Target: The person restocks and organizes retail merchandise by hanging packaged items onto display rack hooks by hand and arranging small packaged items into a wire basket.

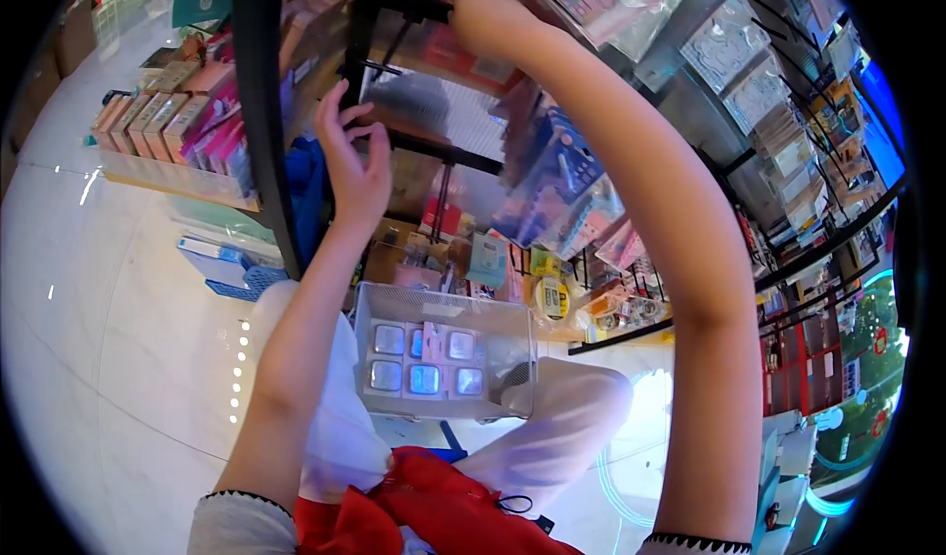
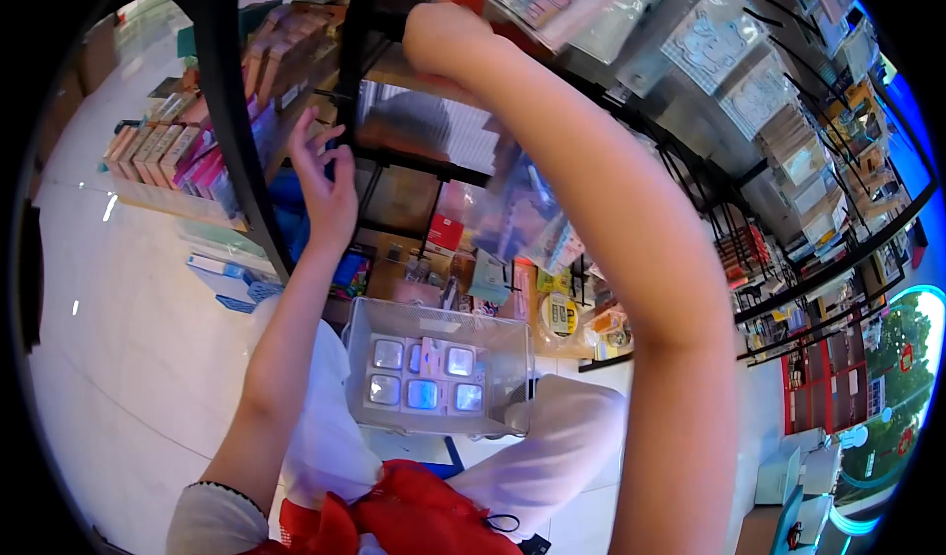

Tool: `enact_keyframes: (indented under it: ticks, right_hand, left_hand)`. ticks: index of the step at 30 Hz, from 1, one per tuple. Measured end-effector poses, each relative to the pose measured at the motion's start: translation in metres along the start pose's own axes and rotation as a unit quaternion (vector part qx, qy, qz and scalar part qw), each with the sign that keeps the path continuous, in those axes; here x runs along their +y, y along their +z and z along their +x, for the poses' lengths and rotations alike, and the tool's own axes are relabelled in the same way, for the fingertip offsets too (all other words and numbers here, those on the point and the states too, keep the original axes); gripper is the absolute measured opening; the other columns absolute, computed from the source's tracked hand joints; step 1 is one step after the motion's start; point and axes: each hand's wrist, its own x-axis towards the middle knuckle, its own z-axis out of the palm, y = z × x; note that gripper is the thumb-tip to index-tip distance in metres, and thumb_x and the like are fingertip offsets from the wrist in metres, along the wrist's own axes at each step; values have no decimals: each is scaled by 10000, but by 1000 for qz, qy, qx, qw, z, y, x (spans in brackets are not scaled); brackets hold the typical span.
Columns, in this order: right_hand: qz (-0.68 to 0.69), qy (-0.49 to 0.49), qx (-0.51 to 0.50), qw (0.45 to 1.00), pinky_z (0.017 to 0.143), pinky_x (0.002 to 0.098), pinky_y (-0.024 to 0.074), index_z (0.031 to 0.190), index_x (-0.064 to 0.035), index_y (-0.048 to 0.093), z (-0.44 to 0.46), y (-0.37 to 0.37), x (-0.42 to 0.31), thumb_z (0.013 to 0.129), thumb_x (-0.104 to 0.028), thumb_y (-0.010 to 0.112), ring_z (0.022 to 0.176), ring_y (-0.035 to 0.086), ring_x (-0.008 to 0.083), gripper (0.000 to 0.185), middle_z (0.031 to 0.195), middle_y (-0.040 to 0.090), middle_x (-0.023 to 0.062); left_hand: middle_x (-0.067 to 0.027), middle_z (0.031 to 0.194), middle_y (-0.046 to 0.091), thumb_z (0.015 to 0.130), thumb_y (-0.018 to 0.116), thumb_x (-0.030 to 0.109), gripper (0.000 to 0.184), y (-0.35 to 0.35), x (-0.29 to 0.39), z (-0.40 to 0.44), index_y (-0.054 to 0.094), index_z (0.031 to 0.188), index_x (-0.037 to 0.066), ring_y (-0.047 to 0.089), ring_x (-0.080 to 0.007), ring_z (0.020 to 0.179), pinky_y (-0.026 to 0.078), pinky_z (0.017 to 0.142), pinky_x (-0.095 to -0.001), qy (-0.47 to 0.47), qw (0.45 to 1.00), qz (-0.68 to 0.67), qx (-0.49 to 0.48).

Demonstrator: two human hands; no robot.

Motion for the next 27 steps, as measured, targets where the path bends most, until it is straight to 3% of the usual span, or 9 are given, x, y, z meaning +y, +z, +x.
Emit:
enact_keyframes:
  ticks: [3,6,7,8,11,13,18,21,27]
  right_hand:
    - [-12,68,22,997,760,430,478,1039,-25,566,52,25,3,830,-220,456,873,598,358,307,949,610,213]
    - [47,71,44,995,822,426,458,1149,-71,518,102,74,28,846,-266,423,950,568,363,373,1055,583,202]
    - [36,4,117,992,834,377,453,1132,-73,551,106,86,30,861,-250,440,942,590,312,342,1039,600,190]
    - [136,17,102,985,842,362,451,1101,-80,577,114,93,36,835,-235,470,962,584,306,326,1043,603,180]
    - [377,41,51,924,835,325,456,973,-79,657,118,100,44,782,-202,537,947,596,278,257,964,637,151]
    - [380,47,47,923,827,316,460,951,-82,666,135,112,57,778,-212,553,925,606,272,244,942,643,147]
    - [364,71,61,927,821,307,461,925,-63,671,135,111,63,756,-274,611,909,614,265,276,933,645,156]
    - [291,138,17,947,729,285,447,914,-13,673,113,82,47,780,-311,623,800,599,164,330,821,643,85]
    - [227,58,-6,972,732,290,425,877,0,671,120,74,48,730,-324,672,760,566,159,356,826,643,85]
  left_hand:
    - [-123,1332,327,836,469,7,573,1,1,16,223,1352,50,491,-201,1043,412,837,-290,39,998,20,-33]
    - [-121,1275,438,809,515,-8,513,-5,3,44,381,1296,84,511,-227,1039,423,845,-312,62,994,11,-85]
    - [-121,1139,551,815,527,1,387,-4,7,50,502,1194,73,550,-235,992,436,835,-297,57,996,7,-64]
    - [-122,1018,606,798,569,18,291,-2,2,56,579,1087,48,591,-239,892,466,762,-288,100,994,35,-34]
    - [-122,871,635,770,610,25,158,-2,-1,60,626,926,8,614,-233,786,480,686,-289,48,998,-18,-47]
    - [-117,814,640,759,620,20,111,-2,-9,68,629,867,-6,619,-226,743,481,660,-284,120,992,15,-41]
    - [-109,786,640,762,611,6,61,14,2,66,622,818,-16,619,-226,723,481,664,-281,72,996,-23,36]
    - [-104,794,641,766,608,6,63,18,8,62,621,823,-17,621,-223,726,481,668,-278,46,997,-35,56]
    - [-102,803,641,733,632,-21,111,16,4,56,623,844,-11,626,-211,741,481,665,-262,33,998,-11,50]
